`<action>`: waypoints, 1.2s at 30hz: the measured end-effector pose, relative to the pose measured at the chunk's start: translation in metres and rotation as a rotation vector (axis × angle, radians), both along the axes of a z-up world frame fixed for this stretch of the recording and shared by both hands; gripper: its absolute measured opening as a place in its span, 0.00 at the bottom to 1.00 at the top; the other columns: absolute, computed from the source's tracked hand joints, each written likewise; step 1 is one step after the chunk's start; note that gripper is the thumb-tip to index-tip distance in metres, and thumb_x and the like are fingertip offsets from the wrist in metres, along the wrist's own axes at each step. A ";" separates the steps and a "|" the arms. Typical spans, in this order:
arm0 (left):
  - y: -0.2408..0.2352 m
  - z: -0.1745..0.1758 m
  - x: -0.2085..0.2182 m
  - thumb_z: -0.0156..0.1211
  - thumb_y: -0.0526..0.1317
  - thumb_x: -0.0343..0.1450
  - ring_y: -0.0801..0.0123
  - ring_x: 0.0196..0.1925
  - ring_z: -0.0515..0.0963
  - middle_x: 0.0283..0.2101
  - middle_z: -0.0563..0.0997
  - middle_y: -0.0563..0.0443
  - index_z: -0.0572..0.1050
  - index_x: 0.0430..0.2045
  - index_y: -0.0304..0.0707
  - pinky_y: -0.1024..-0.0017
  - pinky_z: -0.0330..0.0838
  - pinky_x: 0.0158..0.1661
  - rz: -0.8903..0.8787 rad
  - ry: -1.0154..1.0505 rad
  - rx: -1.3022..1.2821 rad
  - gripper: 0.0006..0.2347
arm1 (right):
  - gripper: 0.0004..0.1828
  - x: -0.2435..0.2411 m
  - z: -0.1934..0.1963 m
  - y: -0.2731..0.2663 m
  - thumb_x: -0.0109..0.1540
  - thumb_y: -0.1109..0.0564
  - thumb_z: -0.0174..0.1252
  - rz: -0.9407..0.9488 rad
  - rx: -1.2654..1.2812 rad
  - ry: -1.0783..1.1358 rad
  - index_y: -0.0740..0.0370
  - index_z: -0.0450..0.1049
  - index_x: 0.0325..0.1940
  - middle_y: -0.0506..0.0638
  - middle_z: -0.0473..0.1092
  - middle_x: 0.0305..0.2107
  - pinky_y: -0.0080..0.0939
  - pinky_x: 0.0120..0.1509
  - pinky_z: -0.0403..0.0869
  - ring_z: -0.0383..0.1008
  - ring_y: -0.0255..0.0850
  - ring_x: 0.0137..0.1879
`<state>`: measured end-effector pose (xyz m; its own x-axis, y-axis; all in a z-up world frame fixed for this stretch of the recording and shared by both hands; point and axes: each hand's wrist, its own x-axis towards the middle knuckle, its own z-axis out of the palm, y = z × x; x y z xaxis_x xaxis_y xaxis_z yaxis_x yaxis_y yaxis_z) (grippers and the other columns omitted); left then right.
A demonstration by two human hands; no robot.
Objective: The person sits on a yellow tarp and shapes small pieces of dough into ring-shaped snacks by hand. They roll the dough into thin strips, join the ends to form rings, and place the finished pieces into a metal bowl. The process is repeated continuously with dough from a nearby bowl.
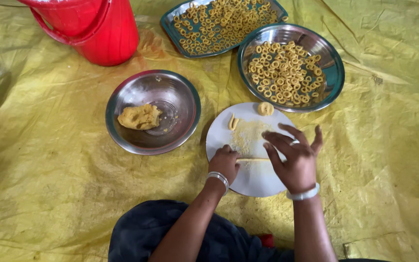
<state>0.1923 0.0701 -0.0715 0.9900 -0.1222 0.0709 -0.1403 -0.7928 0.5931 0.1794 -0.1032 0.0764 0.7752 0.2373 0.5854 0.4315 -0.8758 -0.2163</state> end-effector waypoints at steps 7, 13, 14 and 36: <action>0.014 -0.018 0.010 0.63 0.29 0.66 0.55 0.46 0.79 0.37 0.80 0.49 0.80 0.28 0.41 0.60 0.78 0.43 0.079 -0.216 0.093 0.04 | 0.15 0.033 -0.100 -0.053 0.64 0.43 0.65 -0.486 -0.024 0.565 0.35 0.81 0.56 0.47 0.80 0.41 0.62 0.72 0.64 0.79 0.45 0.51; 0.013 -0.033 0.020 0.69 0.26 0.60 0.61 0.36 0.85 0.35 0.84 0.47 0.84 0.33 0.35 0.68 0.80 0.39 0.193 -0.021 -0.484 0.10 | 0.25 0.043 -0.155 -0.073 0.50 0.47 0.71 -0.452 -0.080 0.686 0.35 0.81 0.52 0.44 0.78 0.45 0.57 0.59 0.72 0.77 0.47 0.52; 0.014 -0.039 0.023 0.69 0.25 0.61 0.65 0.36 0.86 0.35 0.85 0.47 0.83 0.34 0.33 0.70 0.81 0.39 0.205 0.044 -0.609 0.10 | 0.27 0.043 -0.162 -0.073 0.46 0.48 0.73 -0.433 -0.137 0.701 0.33 0.82 0.50 0.45 0.77 0.45 0.55 0.57 0.74 0.77 0.48 0.53; 0.031 -0.023 0.029 0.64 0.28 0.67 0.63 0.32 0.84 0.36 0.86 0.45 0.83 0.37 0.38 0.70 0.76 0.35 0.431 -0.152 -0.500 0.08 | 0.25 0.018 -0.151 0.019 0.64 0.45 0.55 -0.133 -0.304 0.318 0.51 0.72 0.64 0.45 0.68 0.64 0.64 0.72 0.58 0.59 0.47 0.74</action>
<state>0.2210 0.1012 -0.0947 0.9174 0.3650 0.1586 0.0161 -0.4324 0.9015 0.1972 -0.0843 -0.0751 0.9407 0.2473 0.2324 0.2643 -0.9634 -0.0444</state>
